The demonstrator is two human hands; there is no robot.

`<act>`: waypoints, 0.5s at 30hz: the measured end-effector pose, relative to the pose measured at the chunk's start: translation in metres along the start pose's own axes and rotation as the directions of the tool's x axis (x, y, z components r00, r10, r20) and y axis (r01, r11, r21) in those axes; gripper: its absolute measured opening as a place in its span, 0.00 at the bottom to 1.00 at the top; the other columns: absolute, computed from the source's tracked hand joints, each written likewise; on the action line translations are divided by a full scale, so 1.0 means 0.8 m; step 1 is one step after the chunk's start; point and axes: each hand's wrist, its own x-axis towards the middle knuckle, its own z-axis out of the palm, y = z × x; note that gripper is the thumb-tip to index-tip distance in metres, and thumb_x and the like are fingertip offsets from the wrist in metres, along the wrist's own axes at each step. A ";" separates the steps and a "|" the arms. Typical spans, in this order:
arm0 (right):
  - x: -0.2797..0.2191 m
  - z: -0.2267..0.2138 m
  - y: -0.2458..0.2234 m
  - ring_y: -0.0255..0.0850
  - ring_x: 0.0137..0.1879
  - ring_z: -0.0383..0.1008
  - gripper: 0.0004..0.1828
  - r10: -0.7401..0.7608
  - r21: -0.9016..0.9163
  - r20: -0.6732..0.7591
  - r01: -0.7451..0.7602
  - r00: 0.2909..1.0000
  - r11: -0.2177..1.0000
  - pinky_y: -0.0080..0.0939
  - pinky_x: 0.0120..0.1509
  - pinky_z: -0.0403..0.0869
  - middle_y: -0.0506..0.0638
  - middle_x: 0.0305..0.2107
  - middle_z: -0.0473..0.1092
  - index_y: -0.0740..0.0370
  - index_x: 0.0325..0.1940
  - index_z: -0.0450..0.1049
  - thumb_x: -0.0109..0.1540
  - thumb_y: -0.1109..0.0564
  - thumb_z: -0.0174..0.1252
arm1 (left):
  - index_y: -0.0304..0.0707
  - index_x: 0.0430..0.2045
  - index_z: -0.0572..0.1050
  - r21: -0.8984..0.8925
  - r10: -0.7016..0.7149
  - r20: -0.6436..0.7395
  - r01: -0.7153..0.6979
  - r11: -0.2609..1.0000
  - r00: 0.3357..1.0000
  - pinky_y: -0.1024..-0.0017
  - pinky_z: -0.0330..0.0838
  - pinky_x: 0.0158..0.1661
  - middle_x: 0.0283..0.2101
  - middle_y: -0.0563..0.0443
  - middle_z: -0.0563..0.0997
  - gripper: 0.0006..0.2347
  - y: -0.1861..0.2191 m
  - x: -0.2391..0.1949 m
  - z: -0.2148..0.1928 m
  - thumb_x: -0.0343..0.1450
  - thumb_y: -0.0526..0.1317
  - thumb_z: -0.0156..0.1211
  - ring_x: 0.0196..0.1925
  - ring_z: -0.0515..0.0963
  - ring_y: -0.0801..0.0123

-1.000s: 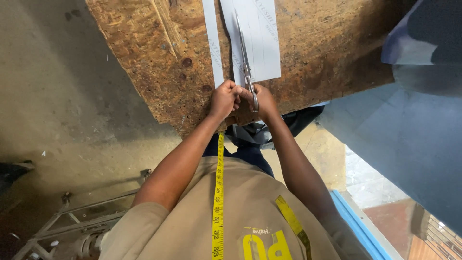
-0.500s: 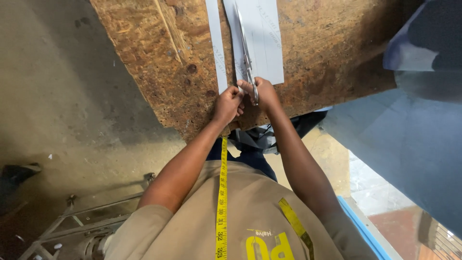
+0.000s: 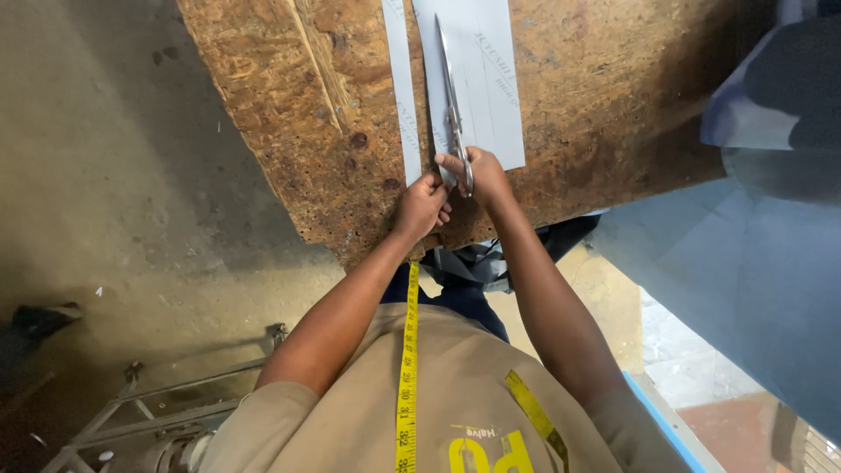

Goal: Cutting long strips of white material from a larger sheet using scissors on a wooden workbench

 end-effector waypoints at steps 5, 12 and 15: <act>0.045 0.000 -0.010 0.35 0.16 0.69 0.28 -0.045 0.109 -0.013 0.046 0.999 0.993 0.32 0.20 0.72 0.49 0.12 0.65 0.59 0.28 0.71 0.58 0.39 0.80 | 0.29 0.38 0.78 -0.010 0.034 0.010 -0.034 0.999 0.999 0.71 0.82 0.17 0.23 0.32 0.83 0.08 -0.013 0.005 0.000 0.78 0.37 0.58 0.19 0.85 0.59; 0.040 0.002 -0.023 0.36 0.16 0.68 0.27 -0.063 0.099 -0.031 0.065 0.998 0.993 0.34 0.18 0.72 0.51 0.12 0.64 0.62 0.28 0.71 0.58 0.43 0.80 | 0.28 0.37 0.77 -0.033 0.012 0.023 -0.012 0.999 1.000 0.72 0.82 0.18 0.23 0.33 0.83 0.08 -0.014 0.005 -0.002 0.78 0.38 0.59 0.19 0.84 0.60; 0.041 0.001 -0.023 0.35 0.15 0.68 0.27 -0.072 0.085 -0.030 0.075 0.997 0.994 0.33 0.18 0.71 0.50 0.11 0.64 0.63 0.27 0.71 0.58 0.43 0.80 | 0.29 0.37 0.78 -0.032 0.010 0.034 -0.009 0.999 0.999 0.71 0.82 0.18 0.23 0.33 0.83 0.08 -0.015 0.007 -0.003 0.78 0.38 0.59 0.19 0.84 0.60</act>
